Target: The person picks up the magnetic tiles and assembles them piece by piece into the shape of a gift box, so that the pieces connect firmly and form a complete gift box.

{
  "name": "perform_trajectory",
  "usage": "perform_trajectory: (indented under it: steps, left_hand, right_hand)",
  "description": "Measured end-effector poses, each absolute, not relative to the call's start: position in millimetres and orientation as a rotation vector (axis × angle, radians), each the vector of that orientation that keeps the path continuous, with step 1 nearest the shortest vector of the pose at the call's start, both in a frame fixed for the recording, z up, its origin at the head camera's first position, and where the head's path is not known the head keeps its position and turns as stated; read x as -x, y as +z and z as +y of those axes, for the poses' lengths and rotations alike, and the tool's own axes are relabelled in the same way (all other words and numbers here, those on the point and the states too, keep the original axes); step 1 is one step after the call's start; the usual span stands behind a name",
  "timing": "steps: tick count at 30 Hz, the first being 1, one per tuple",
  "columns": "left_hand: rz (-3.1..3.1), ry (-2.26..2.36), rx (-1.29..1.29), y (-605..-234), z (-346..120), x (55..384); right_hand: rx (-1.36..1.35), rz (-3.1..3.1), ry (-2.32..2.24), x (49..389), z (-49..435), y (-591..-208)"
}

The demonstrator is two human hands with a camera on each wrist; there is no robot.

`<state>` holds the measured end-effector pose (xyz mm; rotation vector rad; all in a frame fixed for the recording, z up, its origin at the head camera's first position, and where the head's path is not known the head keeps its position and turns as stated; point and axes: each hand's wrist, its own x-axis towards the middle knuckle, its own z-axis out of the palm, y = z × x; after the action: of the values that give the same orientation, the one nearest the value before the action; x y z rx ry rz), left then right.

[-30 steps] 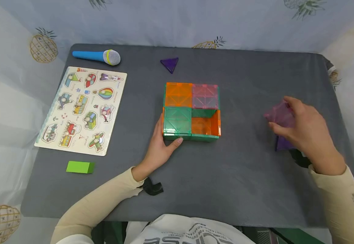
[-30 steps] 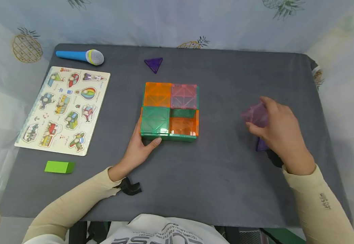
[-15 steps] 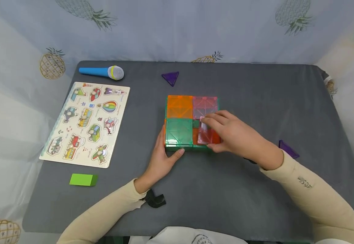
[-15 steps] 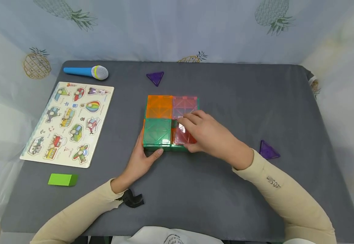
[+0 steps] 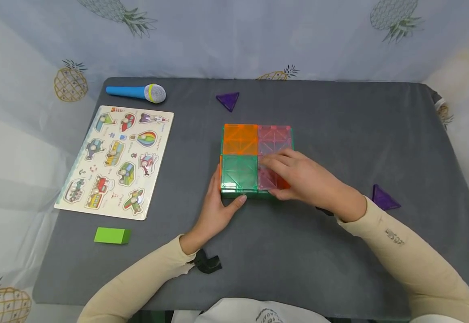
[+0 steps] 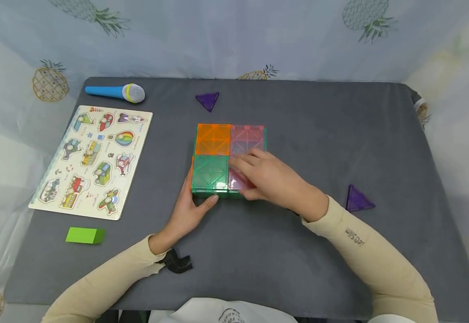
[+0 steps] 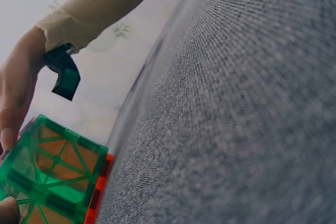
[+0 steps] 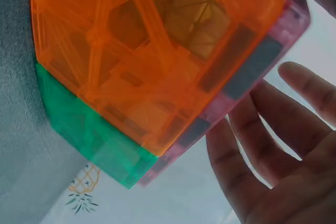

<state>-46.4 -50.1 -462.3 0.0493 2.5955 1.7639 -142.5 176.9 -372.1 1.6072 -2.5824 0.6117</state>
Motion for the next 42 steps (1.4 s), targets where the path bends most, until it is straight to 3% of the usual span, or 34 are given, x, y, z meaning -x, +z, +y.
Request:
perform_trajectory:
  steps: [10,21,26,35,42]
  left_hand:
    - [2.596,1.747,-0.036,-460.3,-50.6,50.0]
    - [2.58,1.769,-0.015,-460.5,-48.2,45.4]
    - [2.559,1.81,0.006,-464.9,-49.3,39.5]
    - [2.562,1.789,0.019,-465.5,-47.9,37.8]
    - [2.568,1.781,-0.006,-462.9,-47.0,45.0]
  right_hand:
    - [-1.45,-2.62,0.62,137.4,206.2,-379.6]
    - [-0.638,-3.212,0.396,122.9,341.3,-387.2]
    - [-0.356,-3.522,0.266,117.6,379.9,-401.8]
    - [-0.339,-3.458,0.383,107.5,381.1,-424.0]
    - [-0.336,-3.502,0.487,125.7,362.7,-414.5]
